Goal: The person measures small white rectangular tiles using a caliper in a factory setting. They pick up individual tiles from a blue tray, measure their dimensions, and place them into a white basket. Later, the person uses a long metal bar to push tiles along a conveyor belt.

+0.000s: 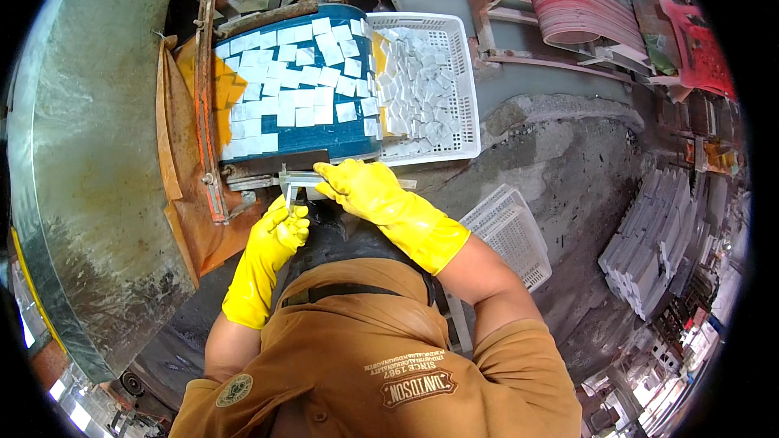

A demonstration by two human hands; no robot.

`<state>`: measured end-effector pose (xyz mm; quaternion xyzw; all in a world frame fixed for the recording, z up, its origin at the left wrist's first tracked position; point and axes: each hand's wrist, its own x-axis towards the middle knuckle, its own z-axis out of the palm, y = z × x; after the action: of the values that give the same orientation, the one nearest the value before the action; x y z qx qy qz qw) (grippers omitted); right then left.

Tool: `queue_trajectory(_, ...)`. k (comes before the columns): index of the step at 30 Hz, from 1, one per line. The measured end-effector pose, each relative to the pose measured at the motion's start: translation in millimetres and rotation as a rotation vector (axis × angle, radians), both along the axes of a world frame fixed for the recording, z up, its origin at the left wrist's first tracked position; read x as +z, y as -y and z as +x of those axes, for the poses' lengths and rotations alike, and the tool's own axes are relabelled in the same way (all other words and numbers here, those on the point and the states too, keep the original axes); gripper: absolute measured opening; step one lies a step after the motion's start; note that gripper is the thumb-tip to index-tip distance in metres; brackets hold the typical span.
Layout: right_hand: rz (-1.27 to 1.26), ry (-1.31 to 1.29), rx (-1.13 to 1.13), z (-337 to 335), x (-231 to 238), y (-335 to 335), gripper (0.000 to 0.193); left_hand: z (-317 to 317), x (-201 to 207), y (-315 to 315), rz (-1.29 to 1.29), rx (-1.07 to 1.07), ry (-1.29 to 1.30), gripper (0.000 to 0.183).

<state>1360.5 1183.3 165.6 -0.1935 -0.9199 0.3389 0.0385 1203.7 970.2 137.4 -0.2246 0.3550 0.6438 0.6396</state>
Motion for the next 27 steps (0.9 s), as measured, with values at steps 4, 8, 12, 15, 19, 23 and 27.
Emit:
queue_trajectory(4,-0.013,0.034,0.019,-2.3,4.0,-2.0,0.041,-2.1,-3.4,0.9,-0.082,-0.037,0.019,0.043)
queue_trajectory(8,-0.026,0.075,0.047,-2.6,3.7,-4.1,0.042,-4.8,6.3,-5.3,-0.071,-0.103,0.077,0.052)
queue_trajectory(12,-0.031,0.109,0.068,-5.7,5.5,-6.0,0.042,-1.7,13.2,-5.5,-0.017,-0.180,-0.049,0.053)
queue_trajectory(15,-0.033,0.091,0.076,-6.8,5.8,-7.6,0.041,1.4,26.1,-7.5,-0.011,-0.253,-0.245,0.049)
queue_trajectory(19,-0.038,0.093,0.086,-8.1,6.2,-8.4,0.041,-0.9,21.6,-5.0,-0.013,-0.254,-0.232,0.046)
queue_trajectory(23,-0.008,0.079,0.092,-9.2,4.0,-7.3,0.041,-3.8,25.6,-5.5,-0.020,-0.253,-0.211,0.044)
queue_trajectory(27,-0.018,0.063,0.091,-9.7,2.2,-7.6,0.041,-4.5,27.1,-6.9,-0.029,-0.262,-0.216,0.042)
